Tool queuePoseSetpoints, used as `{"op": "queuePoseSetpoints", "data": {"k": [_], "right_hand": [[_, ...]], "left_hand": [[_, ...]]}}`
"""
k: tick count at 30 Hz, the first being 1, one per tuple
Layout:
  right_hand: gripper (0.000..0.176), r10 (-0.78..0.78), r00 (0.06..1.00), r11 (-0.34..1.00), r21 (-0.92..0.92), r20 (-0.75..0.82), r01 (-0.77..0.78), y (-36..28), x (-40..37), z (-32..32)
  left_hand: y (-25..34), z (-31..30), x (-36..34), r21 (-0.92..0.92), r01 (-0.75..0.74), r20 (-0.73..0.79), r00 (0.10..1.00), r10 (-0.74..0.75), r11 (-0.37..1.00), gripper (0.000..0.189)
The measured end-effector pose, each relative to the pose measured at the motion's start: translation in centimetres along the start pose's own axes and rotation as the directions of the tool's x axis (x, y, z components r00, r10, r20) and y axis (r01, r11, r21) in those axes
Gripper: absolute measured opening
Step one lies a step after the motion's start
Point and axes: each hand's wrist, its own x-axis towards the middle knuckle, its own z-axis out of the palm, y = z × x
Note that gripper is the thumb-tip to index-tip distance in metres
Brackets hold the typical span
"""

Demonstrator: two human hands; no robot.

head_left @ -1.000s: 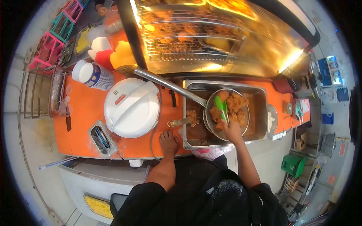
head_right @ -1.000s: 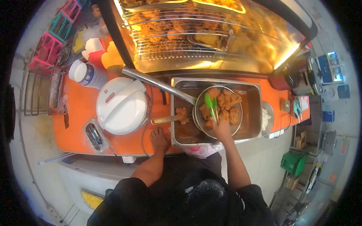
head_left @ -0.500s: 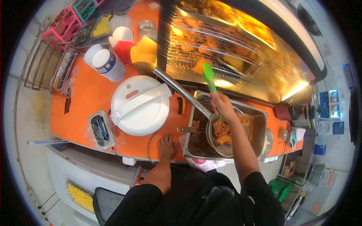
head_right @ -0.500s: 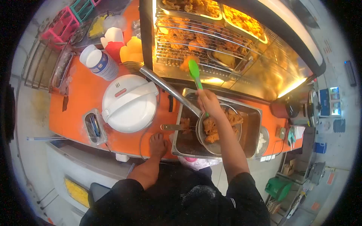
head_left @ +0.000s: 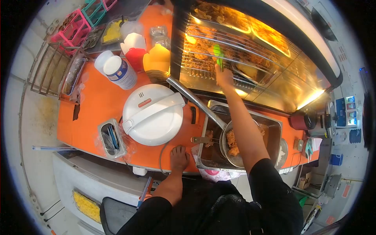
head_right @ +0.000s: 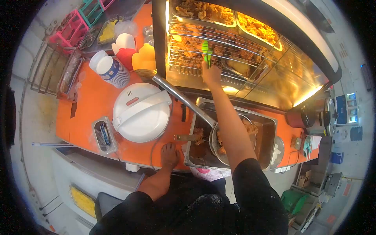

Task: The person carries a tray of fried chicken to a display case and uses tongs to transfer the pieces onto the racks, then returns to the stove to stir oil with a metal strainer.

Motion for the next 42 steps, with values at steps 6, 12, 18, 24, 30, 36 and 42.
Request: {"op": "queuePoseSetpoints", "data": {"k": [6,12,18,24,30,36,42], "right_hand": [[0.071,-0.062,0.990,0.993,-0.091,0.126,0.074,-0.9,-7.9,-6.1],[0.053,-0.016,0.972,0.983,-0.175,0.235,0.059,7.3,-18.8,-20.1],[0.053,0.173,0.961,0.796,-0.605,0.213,-0.009,19.3,-27.9,-28.6],[0.055,0.572,0.733,0.820,-0.219,0.369,-0.529,21.2,-30.3,-26.9],[0.049,0.535,0.799,0.819,0.063,0.276,-0.570,23.0,-30.1,-20.6],[0.043,0.386,0.843,0.745,0.413,0.374,-0.524,25.7,-33.3,-22.0],[0.044,0.105,0.839,0.456,0.723,0.535,-0.519,23.6,-34.7,-25.8]], "left_hand": [[0.5,-0.4,0.0,-0.004,-0.003,-0.032,0.999,0.002,1.000,0.037],[0.8,0.5,0.0,0.062,-0.016,-0.046,0.999,0.019,0.998,0.035],[1.0,1.1,0.1,0.097,-0.040,-0.107,0.993,0.051,0.994,0.035],[1.3,0.8,-0.1,0.111,-0.029,-0.042,0.999,0.033,0.993,0.036],[1.7,0.0,0.0,0.053,-0.009,-0.011,1.000,0.010,0.999,0.035],[1.3,0.4,0.0,0.071,-0.036,-0.050,0.998,0.040,0.997,0.033],[1.3,0.2,-0.1,0.084,-0.035,-0.090,0.995,0.043,0.996,0.032]]}}
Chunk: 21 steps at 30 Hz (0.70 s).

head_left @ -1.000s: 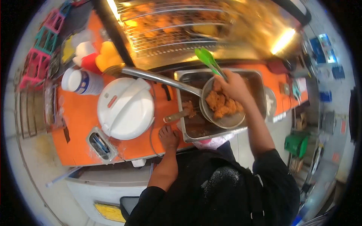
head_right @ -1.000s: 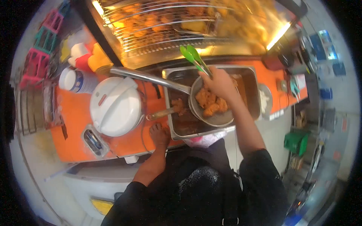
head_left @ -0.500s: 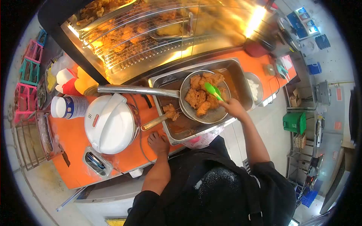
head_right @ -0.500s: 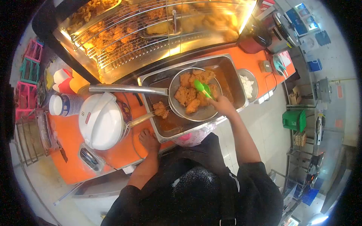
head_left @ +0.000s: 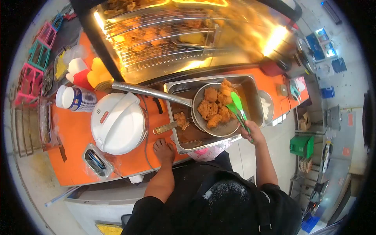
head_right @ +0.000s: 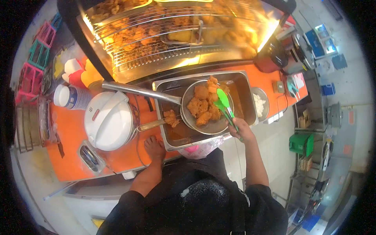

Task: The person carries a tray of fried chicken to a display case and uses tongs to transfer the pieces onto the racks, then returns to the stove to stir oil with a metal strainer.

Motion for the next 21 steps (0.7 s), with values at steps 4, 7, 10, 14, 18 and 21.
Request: {"op": "queuePoseSetpoints", "data": {"k": [4,7,10,14,18,21], "right_hand": [[0.051,-0.034,0.974,0.978,0.206,0.225,-0.013,-2.3,1.2,1.6],[0.057,-0.071,0.960,0.974,0.225,0.271,0.009,-4.2,3.2,3.8],[0.053,-0.130,0.976,0.991,-0.020,0.174,0.135,-7.3,5.8,7.8],[0.042,-0.140,0.990,0.949,-0.290,-0.032,0.125,-11.6,10.8,14.2],[0.043,-0.231,0.958,0.971,-0.105,-0.172,0.215,-14.9,19.5,18.4],[0.045,-0.342,0.921,0.934,-0.178,-0.186,0.311,-16.2,25.1,18.3]], "left_hand": [[-0.2,-0.4,0.1,-0.035,0.039,0.018,0.999,-0.038,0.999,0.031],[-0.4,-0.4,0.2,-0.056,0.065,0.053,0.997,-0.062,0.996,0.030],[-0.6,-0.1,0.2,-0.028,0.045,0.015,0.999,-0.045,0.999,0.032],[-0.7,-0.4,0.1,-0.078,0.061,0.079,0.995,-0.055,0.995,0.034],[-0.8,-0.3,0.0,-0.071,0.029,0.063,0.998,-0.024,0.997,0.036],[-0.5,-0.9,0.1,-0.033,0.045,0.093,0.995,-0.042,0.998,0.038]]}}
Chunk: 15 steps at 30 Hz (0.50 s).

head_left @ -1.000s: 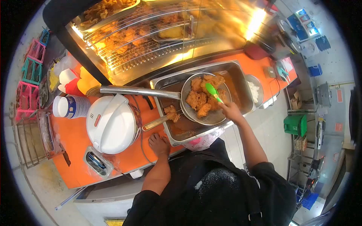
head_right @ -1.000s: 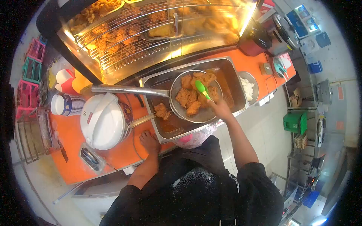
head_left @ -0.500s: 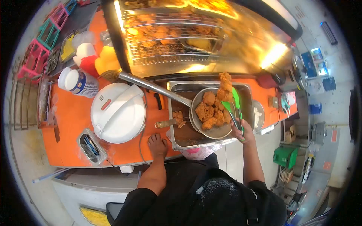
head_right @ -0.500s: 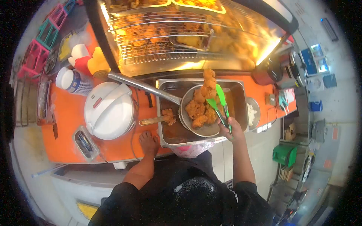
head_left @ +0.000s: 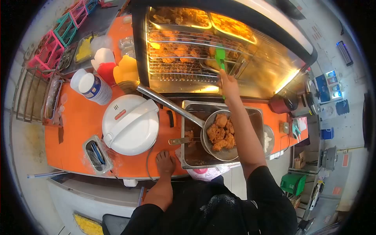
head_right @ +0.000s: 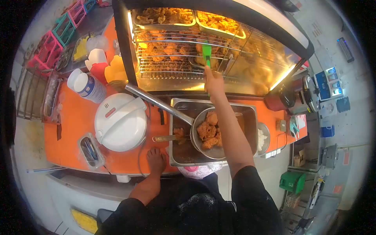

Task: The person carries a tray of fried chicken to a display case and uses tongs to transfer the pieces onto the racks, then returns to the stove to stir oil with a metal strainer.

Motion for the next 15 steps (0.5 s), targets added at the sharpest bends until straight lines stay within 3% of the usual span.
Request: {"op": "queuePoseSetpoints", "data": {"k": [2,3,4,5,6,8,13,15], "right_hand": [[0.053,-0.125,0.986,0.943,-0.321,-0.112,0.083,0.0,2.5,0.7],[0.053,-0.125,0.986,0.945,-0.316,-0.111,0.084,-0.5,3.4,0.9],[0.057,-0.191,0.972,0.787,-0.613,-0.140,0.067,-1.4,4.0,1.0],[0.061,-0.262,0.954,0.541,-0.841,-0.145,0.021,-2.1,4.2,1.0],[0.061,-0.263,0.953,0.544,-0.839,-0.148,0.019,-2.6,3.9,1.2],[0.065,-0.278,0.944,0.411,-0.911,-0.175,-0.048,-3.6,2.9,2.0],[0.062,-0.369,0.908,0.351,-0.934,-0.200,-0.063,-3.2,-3.2,0.1],[0.057,-0.375,0.926,0.399,-0.909,-0.042,0.121,-3.3,-7.7,-3.1]], "left_hand": [[0.1,0.0,0.0,-0.007,-0.002,-0.013,1.000,0.001,1.000,0.037],[0.0,0.0,0.0,-0.019,-0.002,-0.019,1.000,0.002,1.000,0.037],[0.0,-0.1,0.0,-0.015,-0.003,-0.021,1.000,0.003,1.000,0.037],[0.0,-0.2,0.0,-0.023,-0.011,-0.028,1.000,0.010,1.000,0.037],[0.0,-0.2,0.0,-0.032,-0.020,-0.035,0.999,0.019,0.999,0.036],[0.1,-0.2,0.2,-0.028,-0.018,-0.026,1.000,0.018,0.999,0.036],[-0.1,0.3,0.0,-0.028,-0.031,0.004,1.000,0.031,0.999,0.035],[0.1,0.3,0.1,-0.041,-0.028,-0.030,0.999,0.027,0.999,0.034]]}}
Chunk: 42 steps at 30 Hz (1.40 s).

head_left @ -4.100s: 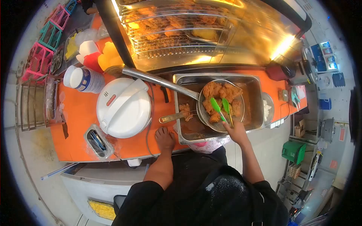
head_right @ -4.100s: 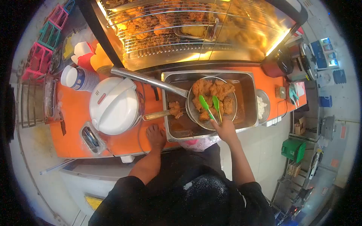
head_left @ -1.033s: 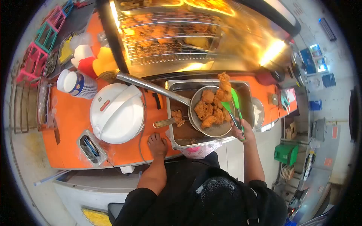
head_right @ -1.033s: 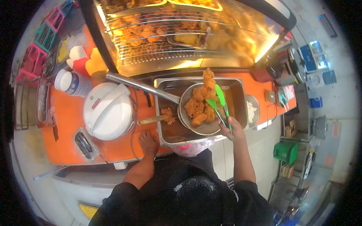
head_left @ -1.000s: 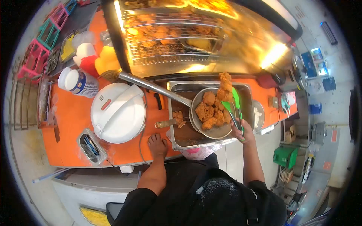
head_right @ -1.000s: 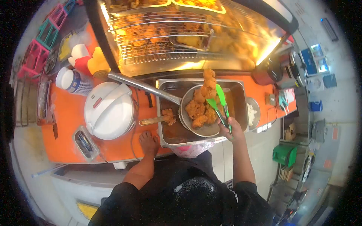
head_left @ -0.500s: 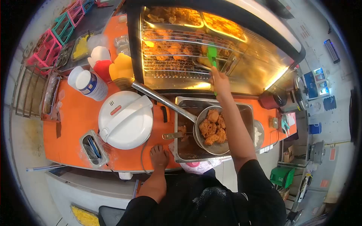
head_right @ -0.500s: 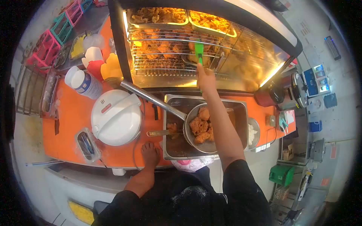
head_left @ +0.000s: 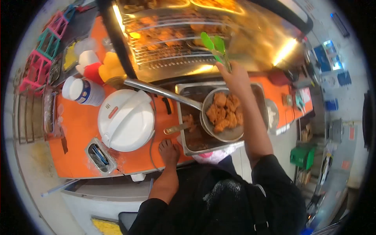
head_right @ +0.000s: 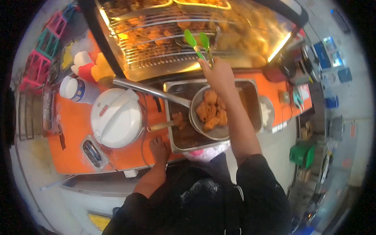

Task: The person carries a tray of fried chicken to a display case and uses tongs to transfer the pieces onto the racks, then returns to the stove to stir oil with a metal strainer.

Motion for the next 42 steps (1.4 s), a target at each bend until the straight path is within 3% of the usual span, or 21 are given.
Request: {"op": "queuePoseSetpoints", "data": {"k": [2,4,7,9,10,12,13,14,16,19,23,25,27,29,32,33,35,37,39,42], "right_hand": [[0.049,0.119,0.892,0.861,0.403,0.436,-0.311,2.5,-4.2,-5.3],[0.042,0.179,0.840,0.842,0.362,0.512,-0.400,4.7,-7.6,-9.9],[0.049,0.245,0.807,0.880,0.227,0.538,-0.418,15.8,-10.8,-9.9],[0.050,0.461,0.640,0.839,-0.068,0.615,-0.540,19.7,-12.3,-9.2],[0.050,0.464,0.642,0.838,-0.067,0.610,-0.541,20.9,-12.9,-8.0],[0.053,0.513,0.608,0.696,0.121,0.606,-0.708,23.1,-14.0,-5.7],[0.052,0.501,0.564,0.519,0.293,0.657,-0.803,24.2,-14.2,-4.2],[0.052,0.499,0.567,0.521,0.296,0.655,-0.800,24.5,-14.0,-3.0],[0.048,0.512,0.526,0.355,0.389,0.680,-0.850,24.8,-13.8,-0.7],[0.036,0.523,0.588,0.403,0.428,0.617,-0.809,24.9,-14.4,2.0],[0.035,0.453,0.664,0.476,0.469,0.595,-0.744,25.1,-16.8,0.5],[0.033,0.414,0.684,0.302,0.618,0.601,-0.726,23.9,-17.9,-1.2],[0.033,0.357,0.709,0.290,0.650,0.608,-0.703,21.9,-18.1,-2.9],[0.033,0.277,0.737,0.276,0.683,0.617,-0.676,18.9,-16.9,-4.0],[0.034,0.170,0.773,0.348,0.697,0.611,-0.627,12.6,-13.2,-4.1],[0.037,0.180,0.783,0.428,0.670,0.595,-0.607,10.9,-11.6,-3.4],[0.040,0.081,0.822,0.440,0.719,0.564,-0.537,6.7,-7.9,-1.7],[0.037,0.054,0.824,0.436,0.729,0.564,-0.527,2.4,-3.8,0.5],[0.041,0.073,0.847,0.448,0.742,0.526,-0.499,-1.8,0.5,2.8],[0.049,0.091,0.919,0.556,0.746,0.383,-0.366,-5.1,8.7,9.2]], "left_hand": [[0.0,0.5,-0.1,0.025,-0.016,0.013,1.000,0.016,1.000,0.034],[0.1,1.0,-0.2,0.042,-0.022,0.002,1.000,0.021,0.999,0.034],[0.1,1.1,-0.1,0.036,-0.029,-0.037,0.999,0.030,0.999,0.033],[0.2,1.1,-0.1,0.054,-0.014,-0.019,1.000,0.015,0.998,0.033],[0.1,1.1,0.0,0.052,-0.020,-0.021,1.000,0.021,0.998,0.033],[0.3,1.2,0.0,0.097,-0.001,-0.003,1.000,0.001,0.995,0.034],[0.4,1.1,-0.3,0.095,-0.003,-0.003,1.000,0.004,0.995,0.034],[0.5,0.9,-0.2,0.098,0.005,0.002,1.000,-0.005,0.995,0.034],[0.6,0.7,-0.1,0.104,0.007,0.001,1.000,-0.007,0.995,0.034],[0.6,0.6,-0.1,0.094,-0.013,-0.009,1.000,0.014,0.995,0.034],[0.7,0.6,-0.1,0.117,-0.018,-0.031,0.999,0.022,0.993,0.033],[0.8,0.4,-0.2,0.122,-0.006,-0.049,0.999,0.013,0.993,0.032],[1.0,-0.2,-0.1,0.063,-0.012,0.013,1.000,0.011,0.998,0.037],[0.7,0.1,-0.1,0.077,-0.009,-0.018,1.000,0.011,0.997,0.034],[0.6,0.0,-0.1,0.086,0.001,-0.024,1.000,0.001,0.996,0.032],[0.6,0.0,0.0,0.072,0.007,-0.001,1.000,-0.007,0.997,0.031],[0.4,0.3,-0.1,0.056,0.008,-0.034,0.999,-0.006,0.998,0.031],[0.4,0.1,0.0,0.040,0.005,-0.065,0.998,-0.002,0.999,0.030],[0.8,-0.9,0.0,0.027,0.016,0.023,1.000,-0.017,1.000,0.032],[0.5,-0.1,-0.2,0.018,0.005,-0.055,0.998,-0.004,1.000,0.032]]}}
